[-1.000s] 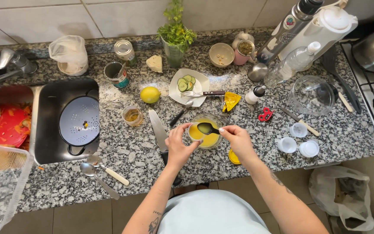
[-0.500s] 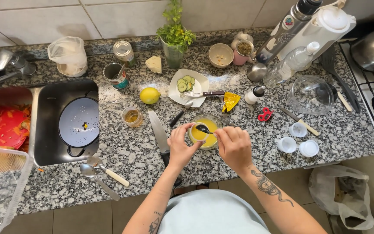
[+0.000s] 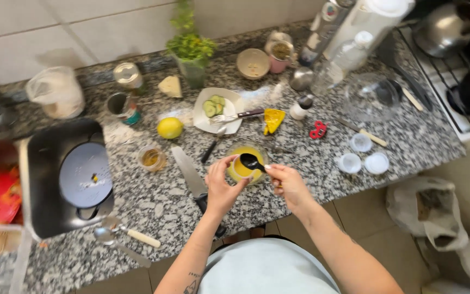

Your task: The person scoops a yellow liquid from a glass bowl using a spoon and pours it into several small white plastic cups arranged on the countertop. After filling the cups, the person places white lids on each one to seal them.

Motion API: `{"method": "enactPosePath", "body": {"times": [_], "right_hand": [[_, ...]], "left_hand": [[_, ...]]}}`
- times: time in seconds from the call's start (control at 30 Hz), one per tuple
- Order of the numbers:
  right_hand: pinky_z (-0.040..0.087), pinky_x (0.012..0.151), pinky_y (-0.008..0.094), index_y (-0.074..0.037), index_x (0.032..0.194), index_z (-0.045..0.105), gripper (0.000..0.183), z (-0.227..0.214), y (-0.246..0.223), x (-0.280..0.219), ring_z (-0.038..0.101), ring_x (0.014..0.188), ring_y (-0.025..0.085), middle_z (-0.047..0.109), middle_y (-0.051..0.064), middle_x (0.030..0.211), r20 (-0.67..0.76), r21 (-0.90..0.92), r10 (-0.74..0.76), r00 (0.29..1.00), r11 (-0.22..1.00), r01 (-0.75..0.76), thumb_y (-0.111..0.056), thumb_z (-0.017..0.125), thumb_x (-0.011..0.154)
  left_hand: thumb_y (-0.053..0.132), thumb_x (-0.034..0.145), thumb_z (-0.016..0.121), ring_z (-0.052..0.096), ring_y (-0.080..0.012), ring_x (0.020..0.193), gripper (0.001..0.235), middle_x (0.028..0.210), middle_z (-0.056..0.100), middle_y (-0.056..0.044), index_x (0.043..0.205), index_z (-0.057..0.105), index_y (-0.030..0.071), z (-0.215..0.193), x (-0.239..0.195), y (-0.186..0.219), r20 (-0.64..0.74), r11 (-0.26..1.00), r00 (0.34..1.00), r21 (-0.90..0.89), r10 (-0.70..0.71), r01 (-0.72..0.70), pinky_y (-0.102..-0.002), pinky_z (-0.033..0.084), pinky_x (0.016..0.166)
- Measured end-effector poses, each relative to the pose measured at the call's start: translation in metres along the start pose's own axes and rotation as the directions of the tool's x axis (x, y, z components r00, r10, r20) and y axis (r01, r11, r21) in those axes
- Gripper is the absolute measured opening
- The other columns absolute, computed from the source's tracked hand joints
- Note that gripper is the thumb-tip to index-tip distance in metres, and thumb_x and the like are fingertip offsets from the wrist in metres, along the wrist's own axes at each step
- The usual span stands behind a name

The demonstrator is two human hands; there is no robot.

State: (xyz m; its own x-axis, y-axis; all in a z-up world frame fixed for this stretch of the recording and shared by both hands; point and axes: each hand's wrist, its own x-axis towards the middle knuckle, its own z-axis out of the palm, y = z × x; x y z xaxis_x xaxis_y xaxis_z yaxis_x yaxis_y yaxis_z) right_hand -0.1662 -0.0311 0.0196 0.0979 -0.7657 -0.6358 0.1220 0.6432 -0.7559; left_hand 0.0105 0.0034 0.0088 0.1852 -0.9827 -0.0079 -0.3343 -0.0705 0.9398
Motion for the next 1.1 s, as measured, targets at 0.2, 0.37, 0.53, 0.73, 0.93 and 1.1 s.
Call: {"method": "enactPosePath", "body": {"times": [0.2,0.37,0.53,0.73,0.93,1.1], "right_hand": [[0.029,0.046,0.014,-0.002,0.104,0.060,0.020,-0.016,0.004,-0.020,0.043,0.061,0.005,0.043,-0.005,0.071,-0.086,0.223,0.023,0.996,0.975,-0.003,-0.011,0.062,0.085],[0.029,0.046,0.014,-0.006,0.097,0.063,0.014,-0.068,-0.003,-0.027,0.041,0.057,0.005,0.042,-0.004,0.064,-0.185,0.242,-0.077,0.980,0.963,0.122,-0.014,0.064,0.086],[0.030,0.046,0.013,-0.008,0.095,0.064,0.011,-0.137,-0.024,-0.041,0.041,0.056,0.005,0.044,-0.005,0.063,-0.301,0.217,-0.162,0.940,0.948,0.233,-0.013,0.064,0.085],[0.029,0.046,0.014,-0.009,0.093,0.064,0.010,-0.225,-0.032,-0.044,0.041,0.057,0.006,0.052,-0.003,0.069,-0.376,0.210,-0.178,0.909,0.939,0.271,-0.014,0.065,0.085],[0.029,0.047,0.015,-0.007,0.095,0.063,0.011,-0.286,-0.019,-0.044,0.042,0.058,0.007,0.046,-0.002,0.068,-0.412,0.246,-0.123,0.903,0.939,0.240,-0.013,0.064,0.086],[0.029,0.045,0.014,-0.006,0.096,0.063,0.013,-0.318,-0.003,-0.038,0.042,0.058,0.007,0.046,-0.002,0.069,-0.446,0.252,-0.089,0.891,0.942,0.220,-0.014,0.065,0.085]], "left_hand": [[0.025,0.073,0.078,0.048,-0.0149,0.107,0.051,0.112,0.058,0.004,0.119,0.056,0.019,0.019,0.003,0.014,0.108,0.999,0.993,-0.013,0.053,-0.052,-0.037,0.028,0.092],[0.024,0.068,0.079,0.049,-0.0144,0.104,0.055,0.111,0.058,0.005,0.117,0.055,0.018,0.060,0.001,0.018,0.162,0.993,0.981,0.034,0.106,-0.113,-0.035,0.031,0.090],[0.024,0.063,0.081,0.052,-0.0156,0.102,0.059,0.108,0.058,0.004,0.115,0.055,0.019,0.123,-0.004,0.016,0.191,0.985,0.971,0.072,0.143,-0.159,-0.035,0.035,0.087],[0.023,0.062,0.079,0.050,-0.0153,0.105,0.059,0.109,0.058,0.005,0.115,0.054,0.018,0.200,-0.013,0.005,0.248,0.976,0.963,0.160,0.106,-0.149,-0.036,0.032,0.087],[0.025,0.064,0.079,0.049,-0.0174,0.108,0.054,0.109,0.060,0.003,0.112,0.056,0.016,0.247,-0.013,-0.010,0.262,0.931,0.957,0.301,0.126,-0.205,-0.038,0.030,0.085],[0.028,0.065,0.078,0.044,-0.0150,0.113,0.059,0.114,0.059,0.007,0.119,0.055,0.021,0.262,-0.008,-0.007,0.256,0.885,0.959,0.410,0.121,-0.221,-0.038,0.031,0.085]]}}
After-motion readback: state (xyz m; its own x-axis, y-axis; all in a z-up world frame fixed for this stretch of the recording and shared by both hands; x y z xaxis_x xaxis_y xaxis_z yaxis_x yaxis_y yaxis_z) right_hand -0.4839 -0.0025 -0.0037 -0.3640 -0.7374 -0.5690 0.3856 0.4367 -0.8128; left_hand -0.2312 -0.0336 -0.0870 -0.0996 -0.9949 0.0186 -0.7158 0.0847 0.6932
